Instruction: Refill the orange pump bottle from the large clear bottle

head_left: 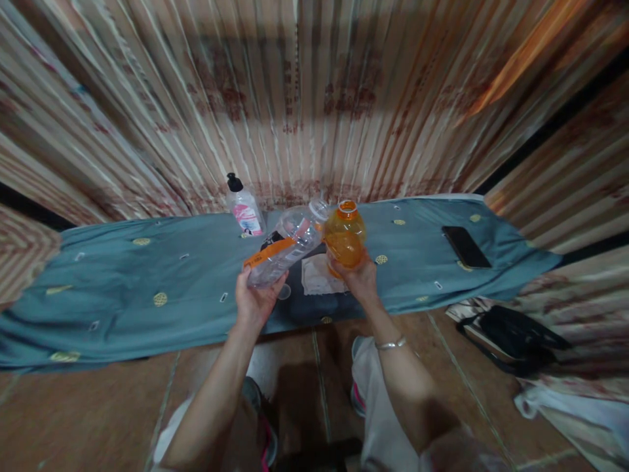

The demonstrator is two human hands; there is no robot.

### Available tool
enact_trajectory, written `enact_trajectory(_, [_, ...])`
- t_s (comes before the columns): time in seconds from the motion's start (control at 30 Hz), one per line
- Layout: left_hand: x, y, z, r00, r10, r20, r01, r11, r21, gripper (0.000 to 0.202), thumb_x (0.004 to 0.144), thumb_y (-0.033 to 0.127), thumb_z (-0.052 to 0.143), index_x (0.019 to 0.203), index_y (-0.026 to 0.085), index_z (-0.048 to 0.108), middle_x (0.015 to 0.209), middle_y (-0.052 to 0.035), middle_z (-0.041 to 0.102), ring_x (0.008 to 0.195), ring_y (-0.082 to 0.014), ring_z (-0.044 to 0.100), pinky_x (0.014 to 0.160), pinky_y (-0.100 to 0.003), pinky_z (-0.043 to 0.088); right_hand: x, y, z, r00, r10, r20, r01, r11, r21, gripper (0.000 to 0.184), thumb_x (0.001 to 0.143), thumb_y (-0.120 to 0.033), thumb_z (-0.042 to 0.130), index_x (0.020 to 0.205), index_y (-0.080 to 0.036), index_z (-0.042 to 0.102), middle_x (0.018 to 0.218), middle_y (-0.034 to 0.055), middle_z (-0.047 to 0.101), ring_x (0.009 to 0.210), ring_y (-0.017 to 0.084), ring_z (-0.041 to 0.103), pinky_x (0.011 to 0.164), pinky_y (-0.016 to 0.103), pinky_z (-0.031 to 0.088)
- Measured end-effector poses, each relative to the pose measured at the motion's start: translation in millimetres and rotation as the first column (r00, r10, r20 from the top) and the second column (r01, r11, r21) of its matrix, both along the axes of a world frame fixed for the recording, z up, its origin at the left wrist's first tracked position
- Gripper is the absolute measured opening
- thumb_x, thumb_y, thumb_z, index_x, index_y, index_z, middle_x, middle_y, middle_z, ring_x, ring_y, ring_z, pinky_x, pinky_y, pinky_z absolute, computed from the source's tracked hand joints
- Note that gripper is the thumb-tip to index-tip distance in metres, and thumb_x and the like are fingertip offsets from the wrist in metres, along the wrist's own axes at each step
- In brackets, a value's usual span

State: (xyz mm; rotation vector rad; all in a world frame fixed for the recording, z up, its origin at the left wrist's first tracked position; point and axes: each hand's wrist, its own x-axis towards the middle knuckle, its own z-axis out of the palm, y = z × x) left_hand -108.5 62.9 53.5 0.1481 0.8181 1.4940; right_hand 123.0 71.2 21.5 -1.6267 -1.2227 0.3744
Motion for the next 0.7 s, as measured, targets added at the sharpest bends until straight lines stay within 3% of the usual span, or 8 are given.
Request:
enact_trajectory(0.1, [-0.3, 0.6, -1.6, 0.999, -0.052, 0.0, 0.052, 0.998, -0.043, 0.039, 0.079, 0.036, 0.068, 0.113, 0.019, 0.068, 0.108, -0.0109, 0.075, 0.098, -0.0303, 0.075, 0.079, -0.042, 0.064, -5.2, -0.9, 1.9, 0.994, -0.029, -0.106, 0.026, 0.999, -0.029, 0.068, 0.065, -0.053, 0.085, 0.119, -0.016, 0.068, 0.111, 0.0166, 0.082, 0.105, 0.037, 0.078, 0.089, 0.051, 0.065])
enact_trajectory(0.27, [-3.7, -0.5, -1.4, 0.998, -0.065, 0.01, 0.065, 0.998, -0.024, 0.037, 0.079, 0.034, 0.068, 0.112, 0.019, 0.069, 0.107, -0.0097, 0.076, 0.095, -0.0294, 0.075, 0.08, -0.044, 0.064, -17.0, -3.7, 9.2, 0.974, 0.051, -0.22, -0.05, 0.999, 0.012, 0.066, 0.064, -0.054, 0.086, 0.117, -0.017, 0.07, 0.115, 0.0149, 0.082, 0.106, 0.034, 0.079, 0.092, 0.049, 0.065])
enact_trajectory(0.43, [-12.4, -2.2, -6.4, 0.992, -0.126, 0.011, 0.126, 0.992, 0.006, 0.033, 0.078, 0.035, 0.07, 0.108, 0.021, 0.07, 0.104, -0.0076, 0.077, 0.092, -0.0292, 0.075, 0.082, -0.045, 0.063, -20.5, -5.2, 11.0, 0.978, 0.042, -0.205, -0.05, 0.998, -0.032, 0.064, 0.062, -0.055, 0.087, 0.111, -0.017, 0.071, 0.108, 0.0148, 0.083, 0.1, 0.036, 0.08, 0.085, 0.05, 0.067])
enact_trajectory(0.6, [-19.3, -1.8, -14.4, 0.996, -0.089, -0.032, 0.09, 0.994, 0.055, 0.025, 0.079, 0.033, 0.074, 0.102, 0.025, 0.071, 0.097, -0.0026, 0.078, 0.089, -0.0234, 0.074, 0.077, -0.034, 0.059, -16.3, -2.9, 1.1, 0.979, 0.062, -0.194, -0.063, 0.998, -0.002, 0.061, 0.066, -0.054, 0.084, 0.113, -0.019, 0.07, 0.112, 0.0133, 0.082, 0.1, 0.034, 0.079, 0.09, 0.05, 0.065])
enact_trajectory(0.7, [-25.7, -4.0, -16.6, 0.986, -0.157, -0.051, 0.16, 0.985, 0.063, 0.027, 0.077, 0.029, 0.075, 0.103, 0.023, 0.071, 0.1, -0.0051, 0.079, 0.095, -0.0254, 0.075, 0.084, -0.036, 0.057, -12.2, -0.6, -5.2, 0.989, 0.038, -0.143, -0.039, 0.999, -0.006, 0.055, 0.065, -0.052, 0.083, 0.107, -0.019, 0.069, 0.104, 0.0123, 0.083, 0.093, 0.033, 0.079, 0.086, 0.05, 0.064])
